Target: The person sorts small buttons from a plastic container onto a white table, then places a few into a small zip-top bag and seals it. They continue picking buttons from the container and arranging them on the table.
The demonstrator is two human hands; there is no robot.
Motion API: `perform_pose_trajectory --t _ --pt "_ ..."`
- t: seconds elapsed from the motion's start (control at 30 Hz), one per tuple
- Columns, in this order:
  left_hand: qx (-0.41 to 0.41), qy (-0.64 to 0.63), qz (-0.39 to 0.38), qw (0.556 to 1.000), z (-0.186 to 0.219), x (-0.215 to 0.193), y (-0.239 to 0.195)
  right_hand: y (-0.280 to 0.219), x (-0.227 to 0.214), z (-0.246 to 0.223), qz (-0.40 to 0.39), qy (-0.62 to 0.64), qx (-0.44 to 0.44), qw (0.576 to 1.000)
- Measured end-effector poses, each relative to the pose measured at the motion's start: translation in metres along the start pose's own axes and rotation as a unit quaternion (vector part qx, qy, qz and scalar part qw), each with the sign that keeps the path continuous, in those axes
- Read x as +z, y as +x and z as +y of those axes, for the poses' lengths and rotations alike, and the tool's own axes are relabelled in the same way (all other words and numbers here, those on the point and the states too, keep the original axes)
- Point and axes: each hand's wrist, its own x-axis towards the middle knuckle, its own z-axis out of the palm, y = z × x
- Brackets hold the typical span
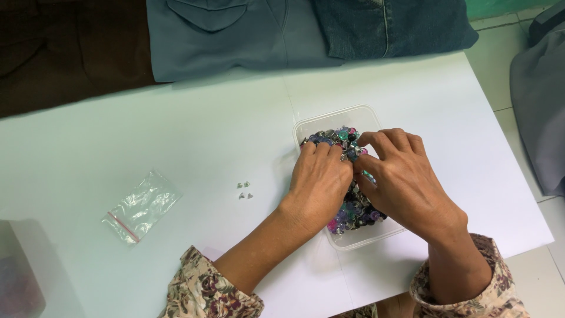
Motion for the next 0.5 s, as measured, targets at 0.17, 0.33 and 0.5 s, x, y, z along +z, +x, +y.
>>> perform_pose_trajectory --t 0.17,0.33,0.5 --pt "0.000 0.010 -0.002 1.000 0.0015 -0.0008 0.0005 -0.0018 0.0040 0.0019 -0.003 -0.009 0.007 1.000" --pt "0.001 0.002 -0.001 1.000 0.0006 -0.0017 -0.0005 -0.0003 0.0032 0.0012 -0.008 -0.013 0.013 1.000" --pt "0.007 -0.004 0.029 1.000 -0.0009 -0.0015 -0.0003 0.0017 -0.0027 -0.0003 0.001 -0.006 0.012 1.000"
